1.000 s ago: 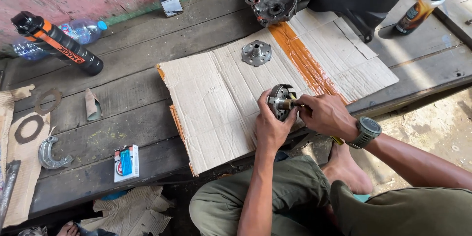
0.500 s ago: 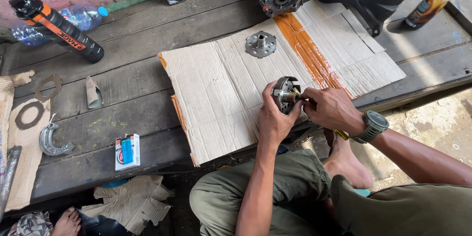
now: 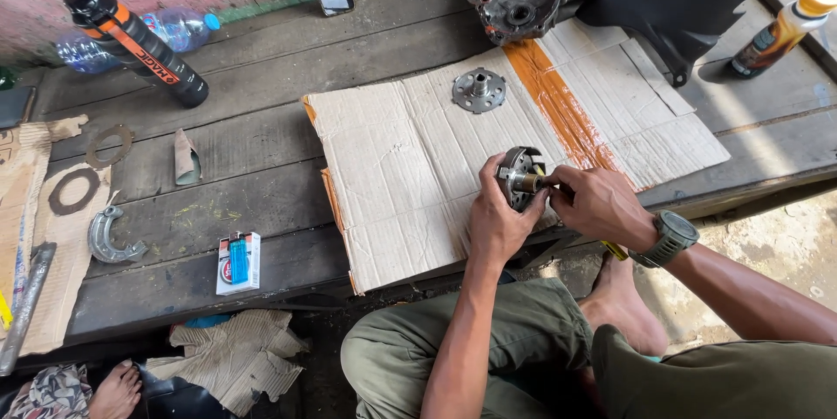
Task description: The person uses a yellow-handled brush to scrub the interior and exterior surfaces of a circular metal mechanical part. The person rotates the part to access different areas and continues scrubbing the holes and edges.
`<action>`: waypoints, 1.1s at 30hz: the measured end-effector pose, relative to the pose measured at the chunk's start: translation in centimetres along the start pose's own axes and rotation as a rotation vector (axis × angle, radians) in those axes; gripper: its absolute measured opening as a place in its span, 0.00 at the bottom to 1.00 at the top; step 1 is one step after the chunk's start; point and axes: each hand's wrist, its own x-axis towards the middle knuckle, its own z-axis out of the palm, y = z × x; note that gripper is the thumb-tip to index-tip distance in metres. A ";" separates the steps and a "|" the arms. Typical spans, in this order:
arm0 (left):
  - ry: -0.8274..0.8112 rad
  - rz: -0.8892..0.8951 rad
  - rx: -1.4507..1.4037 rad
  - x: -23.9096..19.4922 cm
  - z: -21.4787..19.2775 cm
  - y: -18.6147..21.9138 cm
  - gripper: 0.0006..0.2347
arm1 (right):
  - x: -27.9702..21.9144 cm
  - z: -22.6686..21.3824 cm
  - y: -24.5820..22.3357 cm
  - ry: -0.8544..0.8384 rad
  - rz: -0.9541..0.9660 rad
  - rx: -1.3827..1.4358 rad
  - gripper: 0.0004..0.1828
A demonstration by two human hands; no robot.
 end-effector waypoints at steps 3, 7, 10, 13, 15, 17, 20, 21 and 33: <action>-0.011 -0.007 0.014 0.2 -0.2 -0.1 0.33 | 0.0 -0.3 -0.4 0.004 0.016 0.028 0.06; -0.022 -0.015 0.028 0.2 0.0 -0.1 0.33 | -0.1 0.2 0.1 -0.019 0.020 -0.012 0.04; -0.033 -0.018 0.028 0.3 -0.4 0.4 0.33 | 0.0 0.6 0.4 0.022 -0.009 -0.005 0.06; -0.059 -0.023 0.013 0.4 -0.4 0.6 0.32 | 0.2 0.3 0.4 -0.047 0.027 -0.034 0.05; -0.070 -0.040 0.005 0.6 -0.5 0.5 0.32 | 0.3 0.0 -0.1 -0.023 0.027 -0.003 0.05; -0.073 -0.048 0.004 0.6 -0.6 0.5 0.32 | 0.1 0.0 -0.1 -0.044 0.032 -0.007 0.06; -0.090 -0.059 -0.004 0.3 -0.9 1.2 0.31 | 0.1 -0.1 0.0 -0.048 0.032 -0.005 0.07; -0.102 -0.064 -0.011 0.3 -1.0 1.6 0.31 | 0.2 -0.2 0.1 -0.031 0.026 0.000 0.08; -0.088 -0.032 -0.095 0.4 -2.8 1.3 0.33 | -0.9 -1.4 -1.2 -0.115 -0.040 -0.013 0.10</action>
